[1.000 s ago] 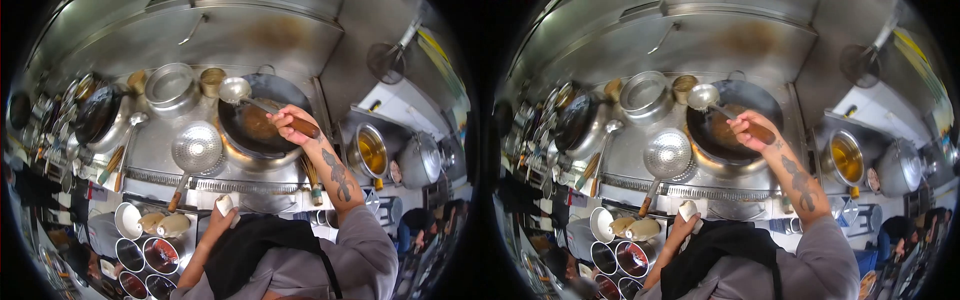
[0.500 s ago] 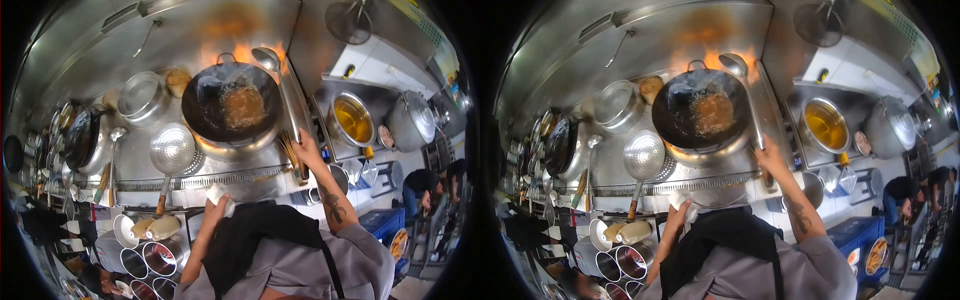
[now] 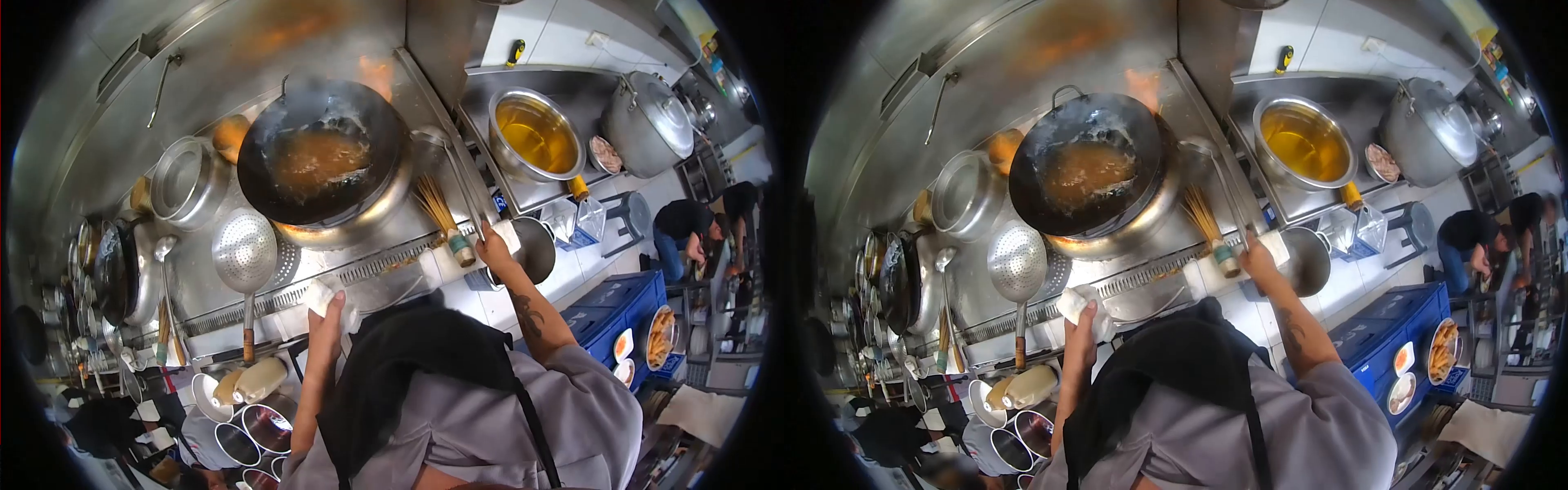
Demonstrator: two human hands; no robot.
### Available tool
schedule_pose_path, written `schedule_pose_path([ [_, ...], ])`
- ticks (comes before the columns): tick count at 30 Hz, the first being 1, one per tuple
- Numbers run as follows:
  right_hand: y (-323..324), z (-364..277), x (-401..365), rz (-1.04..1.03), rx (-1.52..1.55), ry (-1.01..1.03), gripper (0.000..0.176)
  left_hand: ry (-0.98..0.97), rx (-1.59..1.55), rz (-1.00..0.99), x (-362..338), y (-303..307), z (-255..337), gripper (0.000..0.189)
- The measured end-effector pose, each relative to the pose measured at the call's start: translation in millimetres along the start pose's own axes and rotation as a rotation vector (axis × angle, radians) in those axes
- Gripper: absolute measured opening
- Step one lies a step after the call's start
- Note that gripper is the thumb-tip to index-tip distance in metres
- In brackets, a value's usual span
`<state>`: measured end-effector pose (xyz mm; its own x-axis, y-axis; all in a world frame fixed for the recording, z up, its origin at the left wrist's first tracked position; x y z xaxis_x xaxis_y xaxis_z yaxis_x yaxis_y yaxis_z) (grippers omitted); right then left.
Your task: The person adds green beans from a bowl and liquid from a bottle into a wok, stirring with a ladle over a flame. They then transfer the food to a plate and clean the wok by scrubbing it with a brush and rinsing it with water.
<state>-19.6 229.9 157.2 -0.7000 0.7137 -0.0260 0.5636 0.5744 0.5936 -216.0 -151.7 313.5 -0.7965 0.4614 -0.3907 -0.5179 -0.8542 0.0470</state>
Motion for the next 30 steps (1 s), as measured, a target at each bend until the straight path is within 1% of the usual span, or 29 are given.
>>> schedule_pose_path([
  [1,1.0,-6.0,-1.2,0.017,-0.152,0.073,0.052,0.003,-0.025,-0.007,-0.7,-3.3,2.1,0.040],
  [2,2.0,-7.6,-0.4,0.016,-0.150,0.066,0.052,0.008,-0.020,-0.011,-0.7,-4.2,1.0,0.040],
  [3,3.2,-7.7,2.4,0.048,-0.254,0.022,0.048,0.015,-0.010,-0.006,-0.6,-3.8,-1.0,0.039],
  [4,6.3,-21.1,5.4,0.078,-0.359,-0.019,0.045,0.020,0.000,-0.001,-0.5,-3.9,-2.3,0.038],
  [6,-1.2,-58.0,11.8,0.063,-0.301,0.007,0.044,0.031,-0.032,0.008,-2.2,-7.2,0.5,0.038],
  [8,-25.4,-68.4,14.4,-0.216,-0.248,-0.294,0.048,0.039,-0.068,0.018,-3.5,-10.8,4.6,0.039],
  [9,-31.1,-61.9,17.6,-0.219,-0.250,-0.293,0.048,0.025,-0.063,0.004,-3.9,-13.0,8.2,0.040],
  [11,-52.7,-53.9,27.0,-0.292,-0.371,-0.197,0.049,0.012,-0.062,0.002,-3.8,-13.0,9.8,0.041],
  [12,-53.5,-50.4,32.9,-0.301,-0.373,-0.191,0.049,-0.023,-0.021,0.000,-3.7,-11.9,11.7,0.041],
  [14,-36.4,-56.3,45.5,-0.209,-0.078,-0.181,0.047,-0.055,0.011,0.007,-2.6,-8.2,10.9,0.042],
  [15,-25.7,-59.8,41.4,-0.232,0.086,-0.202,0.040,-0.043,0.017,0.026,-2.2,-4.1,6.2,0.042],
  [16,-17.1,-69.0,31.9,-0.239,0.081,-0.199,0.040,-0.030,0.023,0.043,-2.1,-0.5,2.9,0.043],
  [18,-13.2,-69.6,8.3,-0.246,0.769,-0.487,0.035,-0.007,-0.020,0.061,-3.4,3.1,3.6,0.044],
  [19,-10.8,-63.4,8.6,-0.255,0.758,-0.482,0.035,0.014,-0.056,0.077,-4.5,4.9,2.8,0.045],
  [21,-16.2,-32.3,3.0,-0.279,0.815,-0.830,0.033,0.011,-0.078,0.096,-6.3,10.6,1.7,0.046],
  [22,-11.0,-26.7,8.0,-0.217,0.867,-0.864,0.034,0.003,-0.090,0.109,-6.0,14.7,2.7,0.047],
  [24,16.4,-68.9,16.1,-0.116,0.856,-0.739,0.035,-0.001,-0.111,0.142,-10.7,22.6,5.2,0.047],
  [26,34.2,-112.9,36.1,-0.200,0.830,-0.578,0.038,-0.009,-0.130,0.177,-13.0,31.5,3.0,0.048],
  [27,41.1,-148.5,46.8,-0.275,0.828,-0.456,0.040,-0.002,-0.126,0.165,-12.6,34.0,-2.4,0.047],
  [28,44.7,-183.7,58.9,-0.377,0.713,-0.375,0.042,0.004,-0.120,0.150,-13.0,36.0,-5.9,0.046],
  [29,45.3,-215.2,74.9,-0.432,0.499,-0.160,0.044,-0.038,-0.079,0.168,-16.3,38.2,-4.1,0.040],
  [30,42.6,-246.4,86.8,-0.476,0.284,0.057,0.046,-0.044,-0.090,0.185,-21.8,39.4,1.9,0.040],
])
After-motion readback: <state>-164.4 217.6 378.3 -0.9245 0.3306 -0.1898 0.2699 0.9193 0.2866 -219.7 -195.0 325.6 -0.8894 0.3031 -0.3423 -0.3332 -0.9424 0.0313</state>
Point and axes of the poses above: each hand's wrist, its own x-axis towards the middle knuckle, its own y-axis out of the back of the hand, z = x × y, the point moved 6 cm from there along x, towards the middle knuckle, and after that the axes turned 15 degrees about x, right-handed, at the moved point
